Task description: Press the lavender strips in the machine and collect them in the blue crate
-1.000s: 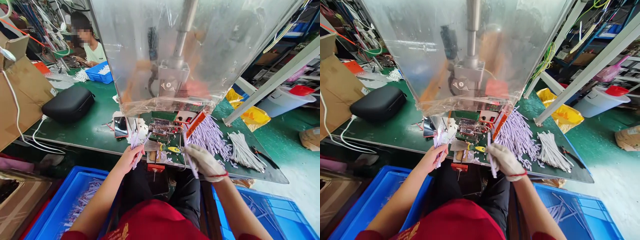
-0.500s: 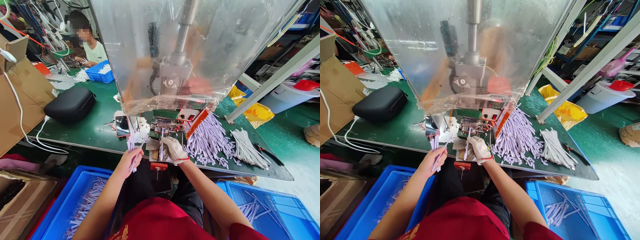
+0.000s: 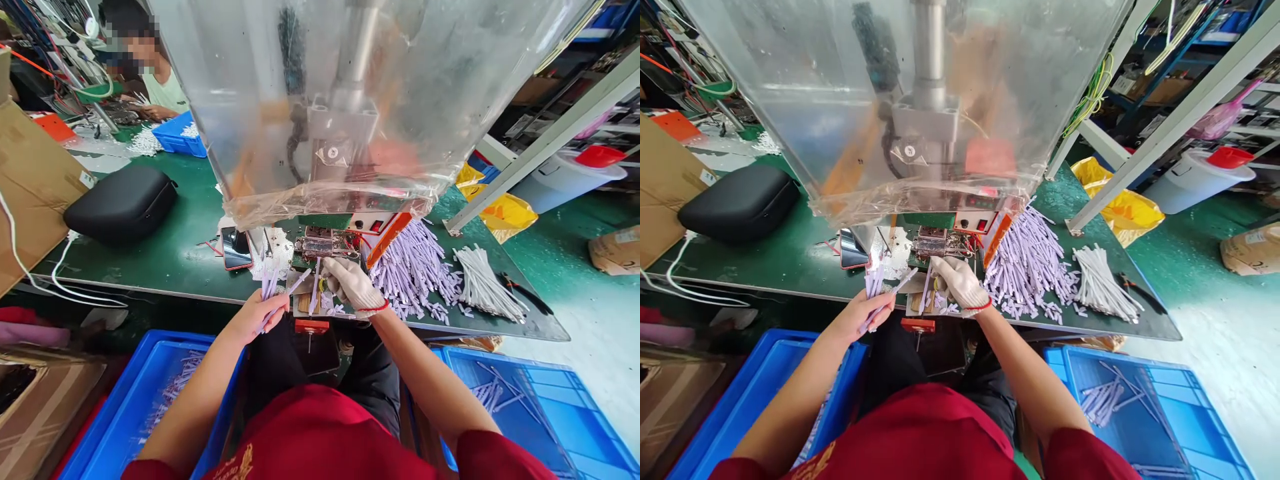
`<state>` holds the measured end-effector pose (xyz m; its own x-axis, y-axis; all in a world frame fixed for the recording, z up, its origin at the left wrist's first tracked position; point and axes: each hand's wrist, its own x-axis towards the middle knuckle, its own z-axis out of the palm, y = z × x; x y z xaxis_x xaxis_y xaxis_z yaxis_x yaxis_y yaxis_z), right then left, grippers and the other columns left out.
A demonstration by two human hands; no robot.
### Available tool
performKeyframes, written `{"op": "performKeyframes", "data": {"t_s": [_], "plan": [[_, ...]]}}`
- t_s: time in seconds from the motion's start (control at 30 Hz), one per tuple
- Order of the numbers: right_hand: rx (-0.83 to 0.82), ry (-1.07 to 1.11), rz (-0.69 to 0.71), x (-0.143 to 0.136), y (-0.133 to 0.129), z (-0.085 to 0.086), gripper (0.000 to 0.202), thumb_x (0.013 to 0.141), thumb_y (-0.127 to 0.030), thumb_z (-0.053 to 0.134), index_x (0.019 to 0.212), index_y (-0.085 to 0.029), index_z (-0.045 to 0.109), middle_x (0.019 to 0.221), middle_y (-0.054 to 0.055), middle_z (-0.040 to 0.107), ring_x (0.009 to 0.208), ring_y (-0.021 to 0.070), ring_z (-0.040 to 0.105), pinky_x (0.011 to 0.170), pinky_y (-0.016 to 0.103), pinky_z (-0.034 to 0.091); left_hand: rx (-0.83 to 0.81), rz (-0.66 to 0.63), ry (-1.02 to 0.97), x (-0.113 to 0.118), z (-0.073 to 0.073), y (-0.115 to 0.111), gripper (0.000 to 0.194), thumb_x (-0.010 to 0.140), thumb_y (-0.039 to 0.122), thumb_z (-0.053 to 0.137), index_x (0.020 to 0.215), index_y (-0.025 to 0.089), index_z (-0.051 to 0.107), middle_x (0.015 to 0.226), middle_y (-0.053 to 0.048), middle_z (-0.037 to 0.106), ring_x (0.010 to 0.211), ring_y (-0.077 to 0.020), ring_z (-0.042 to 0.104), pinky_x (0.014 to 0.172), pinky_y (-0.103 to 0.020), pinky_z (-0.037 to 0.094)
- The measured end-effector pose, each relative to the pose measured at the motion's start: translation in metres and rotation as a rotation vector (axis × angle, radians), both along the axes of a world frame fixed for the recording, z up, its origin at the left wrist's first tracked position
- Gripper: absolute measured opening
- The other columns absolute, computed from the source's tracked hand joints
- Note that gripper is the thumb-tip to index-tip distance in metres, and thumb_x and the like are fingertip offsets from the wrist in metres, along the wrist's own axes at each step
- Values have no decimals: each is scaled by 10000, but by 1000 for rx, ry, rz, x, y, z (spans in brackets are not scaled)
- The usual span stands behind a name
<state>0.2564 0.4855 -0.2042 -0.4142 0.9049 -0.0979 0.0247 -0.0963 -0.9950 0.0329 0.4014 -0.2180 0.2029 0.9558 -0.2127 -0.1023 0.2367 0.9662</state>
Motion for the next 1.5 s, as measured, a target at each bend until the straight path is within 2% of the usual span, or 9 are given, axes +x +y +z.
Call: {"op": "performKeyframes", "data": {"t_s": [0.17,0.37,0.53,0.63,0.8,0.9,1.07,1.33,1.5], "plan": [[147,-86,372,22,-13,29,417,886,-565,604,763,-167,591,583,-30,525,443,59,398,381,164,280,29,-259,182,3,18,12,260,858,379,674,749,145,695,369,60,418,326,-50,324,390,-197,192],[111,-86,346,35,-35,25,375,889,-503,595,711,-173,581,581,-25,533,454,66,391,402,178,271,-7,-423,199,13,24,20,253,898,401,657,839,159,702,374,76,378,302,-53,284,368,-210,116],[159,-281,-93,105,-7,16,274,905,-438,528,804,-192,590,622,-13,578,479,104,480,441,209,356,-57,-284,94,-8,18,17,265,892,414,669,830,156,662,401,81,386,326,-42,303,371,-173,189],[323,-849,-453,159,33,0,263,896,-344,511,1033,-178,662,786,67,692,672,187,645,612,268,463,-96,-4,-55,-12,13,18,244,833,378,730,921,175,626,540,62,496,389,-58,397,361,-156,269],[315,-1331,-462,188,77,-31,345,907,-386,479,979,-129,698,918,174,716,899,281,683,741,336,464,-3,122,2,29,-3,26,384,836,423,710,1106,177,589,394,136,349,314,-41,232,342,-145,171],[301,-1215,-533,185,80,-31,314,891,-371,463,892,-151,687,849,143,705,842,269,673,699,335,458,12,109,175,56,-7,35,494,835,495,687,1187,162,589,345,128,372,284,-55,226,335,-168,160],[237,-478,-715,183,51,-7,217,797,-393,596,893,-200,621,711,44,641,629,187,612,572,289,481,11,165,194,60,-6,44,402,752,548,728,762,159,630,327,109,331,271,-54,249,319,-193,148],[-89,102,-72,75,-35,-1,341,829,-522,660,775,-199,562,562,-14,576,365,82,429,320,201,298,5,199,-80,24,0,25,360,766,461,738,634,153,607,375,117,266,285,-26,230,312,-160,161],[-103,102,-112,1,-22,-29,374,825,-572,612,778,-215,513,543,-32,583,342,93,451,298,200,338,-12,272,-184,16,-5,9,384,739,471,769,636,146,593,401,104,341,295,-14,238,315,-150,165]]}}
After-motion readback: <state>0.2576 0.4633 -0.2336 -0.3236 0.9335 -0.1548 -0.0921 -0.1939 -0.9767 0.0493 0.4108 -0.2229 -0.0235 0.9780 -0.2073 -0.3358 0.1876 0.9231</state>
